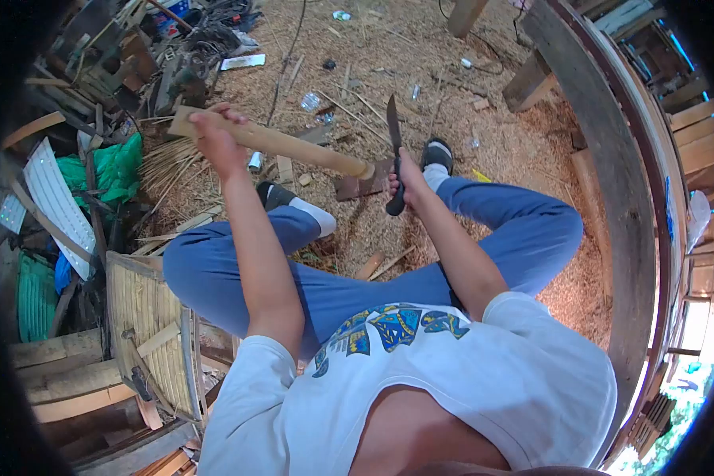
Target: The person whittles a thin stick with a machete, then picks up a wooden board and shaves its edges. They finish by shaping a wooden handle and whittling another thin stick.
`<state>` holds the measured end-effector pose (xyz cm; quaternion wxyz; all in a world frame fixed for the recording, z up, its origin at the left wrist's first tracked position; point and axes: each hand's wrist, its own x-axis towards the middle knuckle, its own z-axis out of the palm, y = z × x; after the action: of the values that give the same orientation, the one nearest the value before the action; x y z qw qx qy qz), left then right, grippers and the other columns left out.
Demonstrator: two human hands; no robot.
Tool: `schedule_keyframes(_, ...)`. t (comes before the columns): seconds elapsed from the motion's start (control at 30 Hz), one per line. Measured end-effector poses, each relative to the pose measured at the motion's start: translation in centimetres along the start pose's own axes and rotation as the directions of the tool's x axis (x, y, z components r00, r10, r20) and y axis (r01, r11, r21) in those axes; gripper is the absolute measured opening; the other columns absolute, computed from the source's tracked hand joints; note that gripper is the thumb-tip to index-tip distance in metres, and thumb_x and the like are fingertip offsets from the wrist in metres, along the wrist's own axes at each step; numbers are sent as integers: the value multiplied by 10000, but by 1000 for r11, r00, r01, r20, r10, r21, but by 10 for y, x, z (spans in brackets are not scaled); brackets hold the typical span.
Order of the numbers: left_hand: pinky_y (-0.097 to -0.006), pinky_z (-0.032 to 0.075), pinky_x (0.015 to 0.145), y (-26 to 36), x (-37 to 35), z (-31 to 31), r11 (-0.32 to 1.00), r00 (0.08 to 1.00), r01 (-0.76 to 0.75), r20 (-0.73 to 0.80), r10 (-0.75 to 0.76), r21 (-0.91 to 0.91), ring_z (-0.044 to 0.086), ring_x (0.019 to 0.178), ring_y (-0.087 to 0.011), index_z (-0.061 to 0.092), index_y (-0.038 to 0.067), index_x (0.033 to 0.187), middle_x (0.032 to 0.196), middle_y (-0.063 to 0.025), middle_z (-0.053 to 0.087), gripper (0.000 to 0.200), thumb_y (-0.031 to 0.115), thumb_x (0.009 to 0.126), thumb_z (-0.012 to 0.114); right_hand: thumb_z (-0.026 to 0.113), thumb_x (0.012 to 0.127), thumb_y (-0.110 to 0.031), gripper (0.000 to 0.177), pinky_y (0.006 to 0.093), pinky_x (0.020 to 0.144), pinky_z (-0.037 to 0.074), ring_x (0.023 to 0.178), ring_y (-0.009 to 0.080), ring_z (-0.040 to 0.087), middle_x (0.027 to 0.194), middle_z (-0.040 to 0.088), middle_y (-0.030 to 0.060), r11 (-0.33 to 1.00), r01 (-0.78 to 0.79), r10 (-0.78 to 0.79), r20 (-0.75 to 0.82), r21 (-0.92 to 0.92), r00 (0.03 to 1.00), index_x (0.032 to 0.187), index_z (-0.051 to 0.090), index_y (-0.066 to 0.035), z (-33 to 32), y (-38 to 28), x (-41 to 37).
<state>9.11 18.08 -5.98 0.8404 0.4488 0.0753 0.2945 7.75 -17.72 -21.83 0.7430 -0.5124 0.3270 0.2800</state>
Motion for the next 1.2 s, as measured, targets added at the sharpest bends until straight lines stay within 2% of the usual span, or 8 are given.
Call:
schedule_keyframes(0.1, -385, 523, 641, -5, -6, 16, 997, 980, -8, 197, 23, -79, 578, 684, -222, 560, -22, 1036, 777, -93, 568, 866, 812, 920, 358, 469, 983, -657, 579, 334, 459, 375, 443, 130, 403, 599, 458, -13, 976, 197, -194, 36, -98, 980, 848, 498, -94, 23, -49, -50)
schedule_keyframes(0.3, -397, 540, 650, -8, -42, 79, 997, 945, -53, 326, 32, 56, 624, 686, -246, 575, -9, 1042, 757, -110, 606, 957, 862, 897, 206, 496, 1009, -580, 533, 267, 409, 372, 400, 101, 421, 588, 482, -16, 828, 525, -472, 263, -195, 842, 932, 543, -54, 55, -127, -191)
schedule_keyframes(0.4, -388, 561, 637, -19, -38, 94, 997, 889, -33, 457, -1, 66, 661, 655, -272, 554, -43, 1053, 752, -167, 663, 801, 671, 1040, 192, 516, 1024, -520, 502, 255, 393, 373, 401, 99, 449, 601, 511, -4, 718, 643, -552, 345, -267, 759, 973, 566, -23, 49, -155, -260)
schedule_keyframes(0.57, -376, 576, 673, 10, -55, 160, 973, 845, -136, 535, 14, 188, 688, 693, -275, 594, -68, 1031, 777, -186, 696, 775, 553, 1087, 134, 531, 1018, -505, 500, 223, 396, 391, 411, 67, 460, 617, 524, -11, 706, 660, -516, 452, -257, 728, 1004, 599, -10, 46, -180, -338)
schedule_keyframes(0.9, -378, 573, 857, -2, -35, 228, 964, 788, -105, 611, -69, 245, 717, 912, -258, 612, -32, 1152, 1013, -172, 725, 680, 529, 1096, 232, 533, 1036, -426, 428, 229, 418, 376, 439, 85, 467, 649, 535, 0, 649, 756, -652, 453, -83, 608, 1033, 579, -1, 76, -196, -306)
schedule_keyframes(1.0, -366, 550, 851, -16, -28, 216, 896, 851, -188, 522, -55, 401, 675, 916, -221, 598, 16, 1233, 1035, -117, 693, 676, 571, 1083, 244, 517, 1057, -397, 388, 216, 433, 379, 460, 65, 473, 653, 534, 0, 590, 798, -697, 421, -123, 580, 1018, 572, -14, 72, -191, -276)
schedule_keyframes(1.1, -326, 530, 845, -28, -25, 208, 958, 818, -43, 561, -129, 284, 648, 913, -180, 571, 34, 1237, 1019, -73, 664, 572, 525, 1092, 317, 557, 1042, -389, 381, 250, 416, 386, 447, 72, 484, 617, 533, -5, 566, 806, -720, 371, -175, 586, 917, 571, -29, 65, -193, -263)
schedule_keyframes(1.2, -285, 511, 807, -54, -20, 214, 936, 840, -180, 543, -15, 304, 622, 908, -128, 594, 44, 1175, 1007, -47, 661, 486, 470, 1099, 375, 576, 1035, -398, 383, 250, 432, 400, 467, 67, 506, 622, 555, -10, 560, 806, -737, 331, -190, 590, 910, 563, -36, 68, -199, -255)
